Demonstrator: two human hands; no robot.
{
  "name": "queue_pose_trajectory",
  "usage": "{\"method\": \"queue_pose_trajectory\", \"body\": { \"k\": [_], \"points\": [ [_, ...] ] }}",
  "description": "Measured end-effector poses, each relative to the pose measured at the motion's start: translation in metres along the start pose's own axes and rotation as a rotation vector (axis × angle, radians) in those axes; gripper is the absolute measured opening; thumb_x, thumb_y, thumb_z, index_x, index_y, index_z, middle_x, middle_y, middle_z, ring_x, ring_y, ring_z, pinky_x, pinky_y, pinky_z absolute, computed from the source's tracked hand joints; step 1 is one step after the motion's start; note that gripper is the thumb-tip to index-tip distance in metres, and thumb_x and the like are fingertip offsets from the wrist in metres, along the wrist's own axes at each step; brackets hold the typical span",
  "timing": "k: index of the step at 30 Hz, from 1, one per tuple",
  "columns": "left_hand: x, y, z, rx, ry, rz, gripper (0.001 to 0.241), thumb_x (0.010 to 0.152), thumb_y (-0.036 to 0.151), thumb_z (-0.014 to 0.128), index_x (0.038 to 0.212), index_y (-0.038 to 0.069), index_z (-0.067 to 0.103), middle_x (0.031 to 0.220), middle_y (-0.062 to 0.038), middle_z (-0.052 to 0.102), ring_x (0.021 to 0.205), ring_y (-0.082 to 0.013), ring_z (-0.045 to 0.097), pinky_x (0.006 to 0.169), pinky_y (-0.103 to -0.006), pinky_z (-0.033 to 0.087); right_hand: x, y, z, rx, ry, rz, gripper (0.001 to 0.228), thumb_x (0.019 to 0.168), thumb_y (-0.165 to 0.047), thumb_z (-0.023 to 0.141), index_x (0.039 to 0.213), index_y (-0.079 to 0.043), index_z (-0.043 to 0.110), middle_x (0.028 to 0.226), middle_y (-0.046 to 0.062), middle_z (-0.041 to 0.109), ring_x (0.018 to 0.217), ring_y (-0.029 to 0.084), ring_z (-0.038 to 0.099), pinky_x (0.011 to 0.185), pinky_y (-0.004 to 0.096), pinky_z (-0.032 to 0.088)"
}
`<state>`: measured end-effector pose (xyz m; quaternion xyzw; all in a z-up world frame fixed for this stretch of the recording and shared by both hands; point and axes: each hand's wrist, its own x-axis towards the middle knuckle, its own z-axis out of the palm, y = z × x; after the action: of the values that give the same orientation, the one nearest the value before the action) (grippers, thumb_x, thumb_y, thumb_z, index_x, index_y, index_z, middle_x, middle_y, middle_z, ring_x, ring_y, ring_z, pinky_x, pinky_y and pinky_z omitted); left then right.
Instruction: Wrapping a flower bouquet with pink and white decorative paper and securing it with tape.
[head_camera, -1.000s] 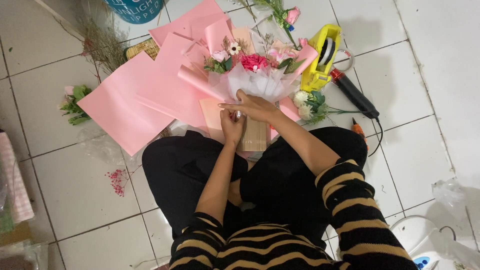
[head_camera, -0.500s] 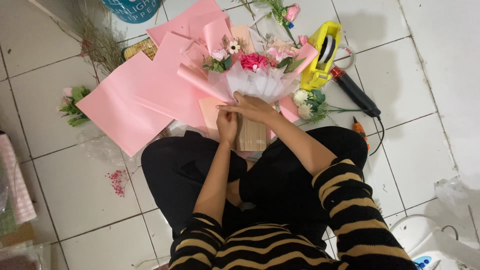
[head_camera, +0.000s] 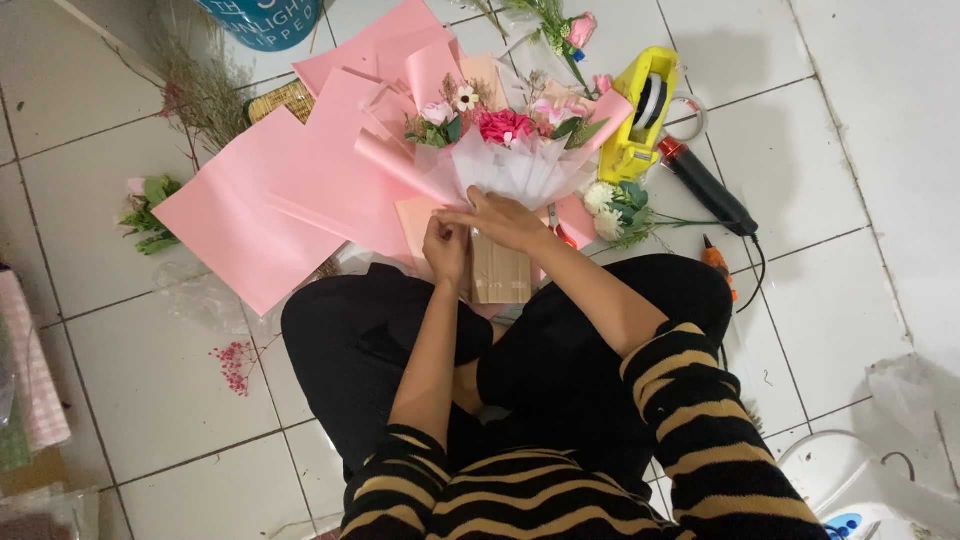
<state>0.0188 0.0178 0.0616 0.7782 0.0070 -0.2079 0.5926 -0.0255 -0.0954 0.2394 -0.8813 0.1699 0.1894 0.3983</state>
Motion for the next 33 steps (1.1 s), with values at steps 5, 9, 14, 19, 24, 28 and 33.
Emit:
{"method": "queue_pose_trajectory", "body": {
  "k": [5,9,14,19,24,28,33],
  "points": [
    [0.03,-0.046,0.018,-0.259,0.092,-0.104,0.008,0.081,0.01,0.076,0.081,0.016,0.07,0.066,0.001,0.061,0.055,-0.0093,0.054,0.051,-0.0239,0.048,0.003,0.001,0.008,0.192,0.069,0.235,0.079,0.094,-0.079,0.02,0.125,-0.01,0.043,0.117,0.027,0.059,0.116,0.044,0.062,0.105,0.051,0.042],
    [0.033,-0.047,0.027,-0.436,0.147,-0.179,0.011,0.076,-0.001,0.073,0.077,0.01,0.072,0.06,-0.002,0.053,0.037,-0.0105,0.043,0.034,-0.0215,0.039,0.034,0.032,0.028,0.273,0.242,0.306,0.079,0.098,-0.076,0.017,0.13,-0.008,0.043,0.106,0.019,0.062,0.101,0.038,0.067,0.096,0.047,0.048],
    [0.047,-0.068,0.027,-0.234,0.13,-0.191,0.015,0.072,0.005,0.078,0.083,0.015,0.079,0.071,-0.003,0.063,0.061,-0.0128,0.057,0.054,-0.0266,0.049,0.033,0.067,0.036,-0.363,0.28,0.102,0.038,0.098,-0.027,0.062,0.119,-0.012,0.034,0.107,0.019,0.059,0.088,0.042,0.069,0.078,0.051,0.055],
    [0.058,-0.087,0.023,-0.227,0.075,-0.197,0.015,0.07,0.005,0.077,0.079,0.017,0.078,0.067,-0.004,0.067,0.039,-0.0184,0.057,0.042,-0.0283,0.05,0.037,0.081,0.075,-0.389,0.384,0.057,0.03,0.1,-0.016,0.053,0.12,-0.014,0.031,0.104,0.016,0.062,0.086,0.04,0.07,0.076,0.05,0.048],
    [0.056,-0.077,0.023,-0.083,0.085,-0.226,0.02,0.07,0.014,0.08,0.088,0.022,0.082,0.076,-0.001,0.074,0.071,-0.0137,0.07,0.068,-0.0275,0.057,0.014,0.057,0.099,-0.487,0.502,0.185,0.047,0.087,-0.029,0.072,0.127,-0.009,0.059,0.126,0.014,0.055,0.118,0.037,0.048,0.092,0.055,0.044],
    [0.055,-0.075,0.023,-0.094,0.074,-0.258,0.017,0.071,0.018,0.079,0.085,0.026,0.082,0.076,0.002,0.074,0.068,-0.0115,0.069,0.064,-0.0252,0.056,0.002,0.033,0.115,-0.401,0.412,0.238,0.073,0.084,-0.036,0.078,0.145,-0.013,0.044,0.145,0.021,0.035,0.136,0.049,0.026,0.098,0.068,0.037],
    [0.05,-0.072,0.023,-0.216,-0.005,-0.301,0.017,0.078,0.017,0.076,0.094,0.016,0.082,0.077,-0.004,0.071,0.068,-0.0126,0.059,0.061,-0.0255,0.051,0.012,0.039,0.143,-0.486,0.524,0.21,0.091,0.074,-0.019,0.086,0.151,-0.016,0.037,0.149,0.026,0.028,0.141,0.054,0.016,0.094,0.082,0.028]
  ]
}}
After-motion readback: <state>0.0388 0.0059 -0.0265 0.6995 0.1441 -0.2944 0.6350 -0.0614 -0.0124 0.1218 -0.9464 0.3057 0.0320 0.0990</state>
